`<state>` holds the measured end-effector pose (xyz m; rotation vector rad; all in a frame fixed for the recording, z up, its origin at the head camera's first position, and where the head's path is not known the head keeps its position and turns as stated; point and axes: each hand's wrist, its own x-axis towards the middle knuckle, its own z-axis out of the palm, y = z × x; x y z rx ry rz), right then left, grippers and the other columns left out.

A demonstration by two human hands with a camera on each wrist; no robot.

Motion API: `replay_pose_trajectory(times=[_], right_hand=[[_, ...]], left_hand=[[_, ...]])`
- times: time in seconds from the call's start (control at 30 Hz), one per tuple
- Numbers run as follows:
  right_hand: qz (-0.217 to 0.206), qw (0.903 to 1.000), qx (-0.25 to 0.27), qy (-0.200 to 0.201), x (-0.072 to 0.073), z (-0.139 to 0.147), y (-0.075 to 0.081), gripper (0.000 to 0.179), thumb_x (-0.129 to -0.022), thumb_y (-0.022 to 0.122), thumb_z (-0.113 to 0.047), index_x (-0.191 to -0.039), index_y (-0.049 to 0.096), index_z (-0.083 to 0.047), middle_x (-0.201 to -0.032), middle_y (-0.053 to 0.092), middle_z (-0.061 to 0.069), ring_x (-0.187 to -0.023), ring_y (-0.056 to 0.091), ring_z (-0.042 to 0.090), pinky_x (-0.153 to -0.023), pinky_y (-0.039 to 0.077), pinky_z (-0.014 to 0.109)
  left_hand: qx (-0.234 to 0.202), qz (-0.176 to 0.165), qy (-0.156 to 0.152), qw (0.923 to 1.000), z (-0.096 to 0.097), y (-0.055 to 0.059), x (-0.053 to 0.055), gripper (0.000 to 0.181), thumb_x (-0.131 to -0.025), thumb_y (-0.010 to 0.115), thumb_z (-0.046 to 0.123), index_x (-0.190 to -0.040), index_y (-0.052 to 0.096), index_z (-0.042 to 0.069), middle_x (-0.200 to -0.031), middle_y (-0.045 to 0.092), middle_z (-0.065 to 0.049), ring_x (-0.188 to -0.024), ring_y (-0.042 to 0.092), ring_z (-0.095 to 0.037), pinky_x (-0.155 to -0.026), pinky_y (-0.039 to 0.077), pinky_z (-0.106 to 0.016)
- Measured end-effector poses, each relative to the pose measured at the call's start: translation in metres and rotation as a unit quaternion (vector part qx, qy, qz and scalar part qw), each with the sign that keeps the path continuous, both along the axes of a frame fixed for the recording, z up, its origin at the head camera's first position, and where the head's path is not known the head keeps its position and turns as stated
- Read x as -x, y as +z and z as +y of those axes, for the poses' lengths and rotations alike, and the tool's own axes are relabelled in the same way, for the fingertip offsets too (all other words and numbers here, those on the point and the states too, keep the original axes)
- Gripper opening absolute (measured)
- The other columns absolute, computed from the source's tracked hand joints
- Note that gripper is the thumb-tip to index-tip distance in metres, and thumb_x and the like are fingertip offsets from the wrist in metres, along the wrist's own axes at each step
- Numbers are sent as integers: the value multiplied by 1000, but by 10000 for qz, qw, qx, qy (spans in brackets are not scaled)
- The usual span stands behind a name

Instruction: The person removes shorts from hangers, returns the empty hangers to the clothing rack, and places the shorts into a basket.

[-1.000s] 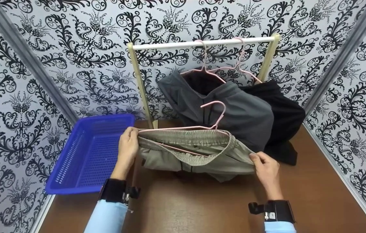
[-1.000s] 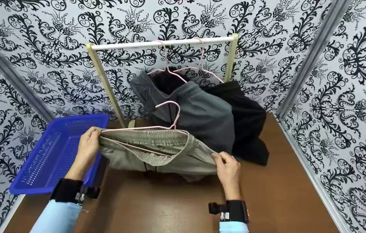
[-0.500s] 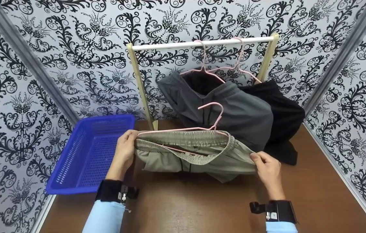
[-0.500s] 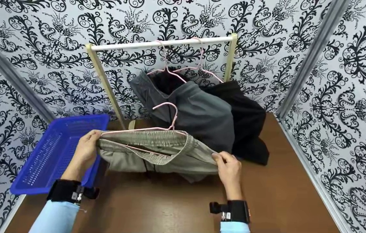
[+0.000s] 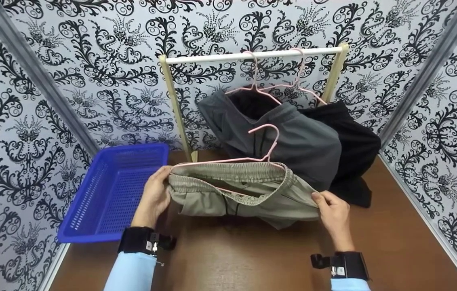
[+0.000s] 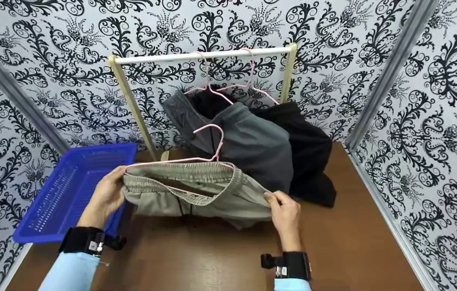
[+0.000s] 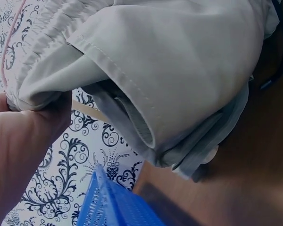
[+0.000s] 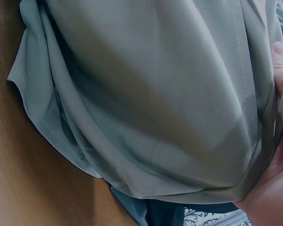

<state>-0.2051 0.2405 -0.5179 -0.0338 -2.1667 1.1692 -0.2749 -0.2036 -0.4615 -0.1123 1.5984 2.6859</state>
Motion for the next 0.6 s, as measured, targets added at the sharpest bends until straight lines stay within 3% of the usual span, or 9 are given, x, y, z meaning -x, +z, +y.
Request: replay_pose_trajectory(times=[0.13,0.37,0.6], right_hand=[[-92,9998,158,49,0,0,0,28,-91,77,-9,-66,66,-10,-57,47,-12,-55,41,3,-55,32,18],[-89,9996,231,98,0,0,0,29,-93,75,-8,-65,65,-10,-55,46,-13,-53,41,3,-53,32,19],[-102,9993,317,194,0,0,-2,29,-93,74,-7,-66,65,-10,-55,45,-14,-53,41,3,-52,32,18]], left_hand=[[-9,49,-82,10000,3,-4,0,37,-111,34,8,-93,66,9,-95,60,-2,-92,57,-13,-81,49,-25],[879,318,127,9955,8,-6,-1,31,-109,41,7,-88,64,10,-87,60,1,-86,57,-10,-80,48,-24],[1438,337,427,9881,11,-6,0,27,-107,47,7,-86,64,9,-84,58,2,-82,55,-9,-76,47,-22]])
